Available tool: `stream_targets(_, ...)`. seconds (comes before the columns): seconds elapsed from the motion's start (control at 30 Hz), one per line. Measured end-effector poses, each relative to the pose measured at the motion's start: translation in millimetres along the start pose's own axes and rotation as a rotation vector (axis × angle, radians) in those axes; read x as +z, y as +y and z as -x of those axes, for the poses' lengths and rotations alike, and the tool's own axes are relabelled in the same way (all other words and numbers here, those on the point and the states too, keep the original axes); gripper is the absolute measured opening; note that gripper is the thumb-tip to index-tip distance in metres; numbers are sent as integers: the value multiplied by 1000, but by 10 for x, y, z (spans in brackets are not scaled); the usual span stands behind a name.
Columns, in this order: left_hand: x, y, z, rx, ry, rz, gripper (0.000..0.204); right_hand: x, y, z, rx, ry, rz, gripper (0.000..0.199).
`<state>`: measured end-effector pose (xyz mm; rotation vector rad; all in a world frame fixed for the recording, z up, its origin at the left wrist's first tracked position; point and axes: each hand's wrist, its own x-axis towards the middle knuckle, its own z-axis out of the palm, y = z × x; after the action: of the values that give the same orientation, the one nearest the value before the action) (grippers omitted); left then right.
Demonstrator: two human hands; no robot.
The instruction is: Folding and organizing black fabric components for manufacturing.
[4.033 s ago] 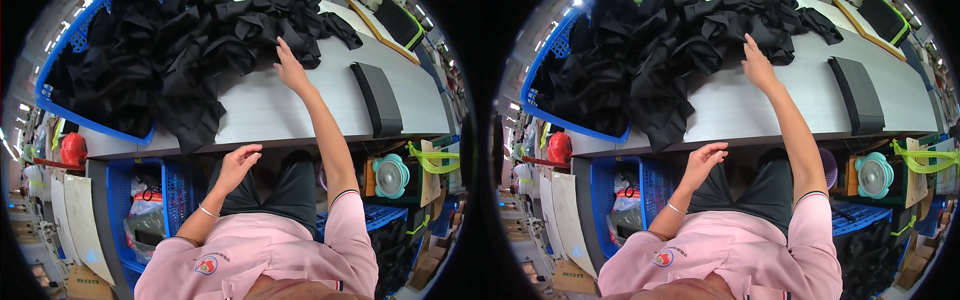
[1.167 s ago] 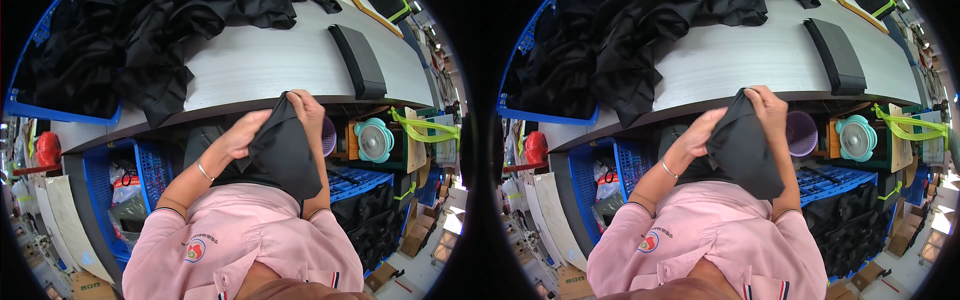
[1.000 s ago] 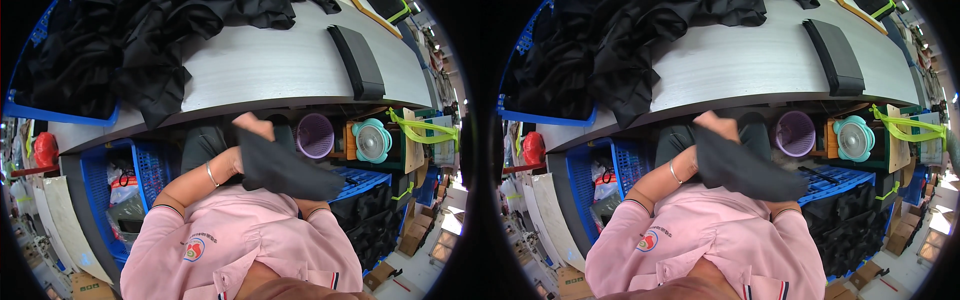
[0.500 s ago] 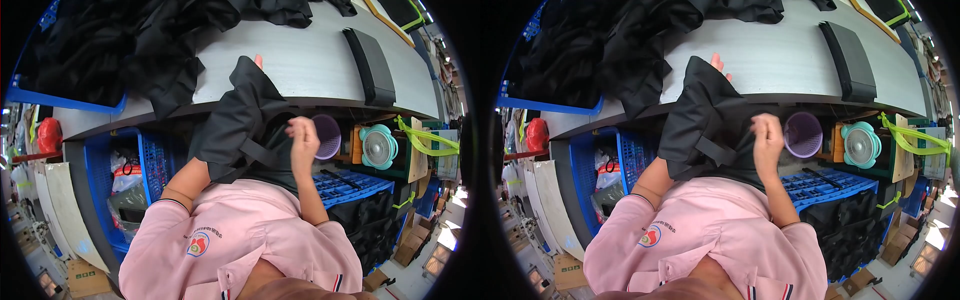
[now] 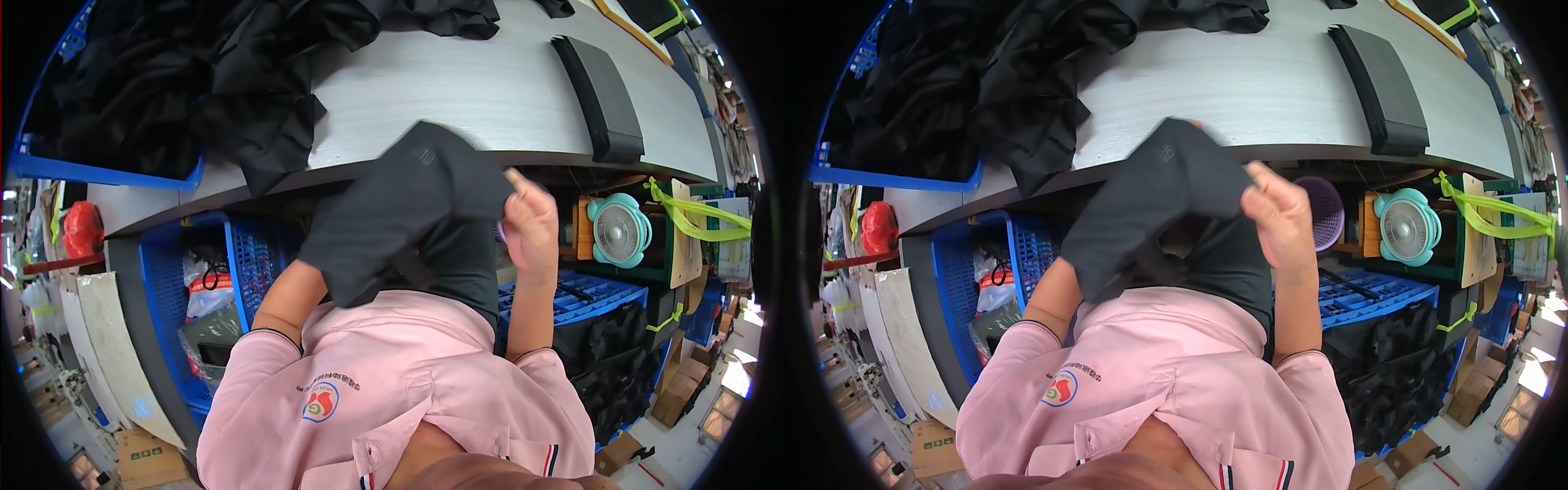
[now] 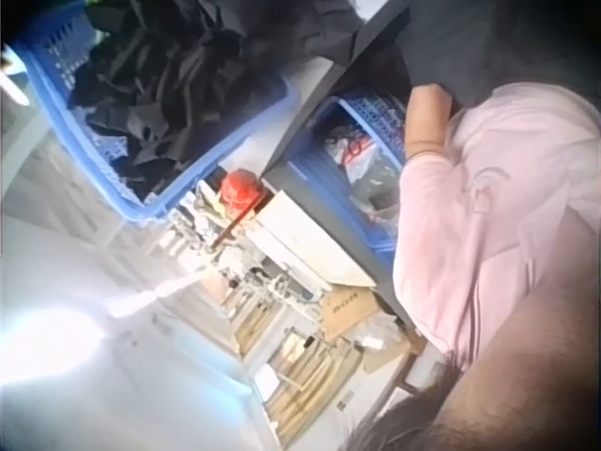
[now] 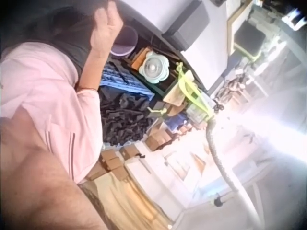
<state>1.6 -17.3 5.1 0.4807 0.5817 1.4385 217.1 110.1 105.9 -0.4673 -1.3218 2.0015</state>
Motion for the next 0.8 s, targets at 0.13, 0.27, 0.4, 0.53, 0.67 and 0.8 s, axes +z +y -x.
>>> stream_targets(0.13,341,-303,-75,22,30,-20,36,-185,37,-545,-34,243,214,28)
stream_targets(0.27,229,-197,-242,56,76,-28,36,-62,93,-473,-16,343,249,30)
stream_targets(0.4,54,-37,-257,78,128,-35,36,39,217,-253,-504,342,972,56)
stream_targets(0.53,116,-100,-247,87,169,-57,36,146,401,-330,-739,284,1389,72)
stream_targets(0.67,211,-202,-318,102,206,-65,36,39,430,-395,-806,254,1497,50)
stream_targets(0.8,87,-116,-419,143,269,-65,36,-4,143,-375,-502,-244,1111,20)
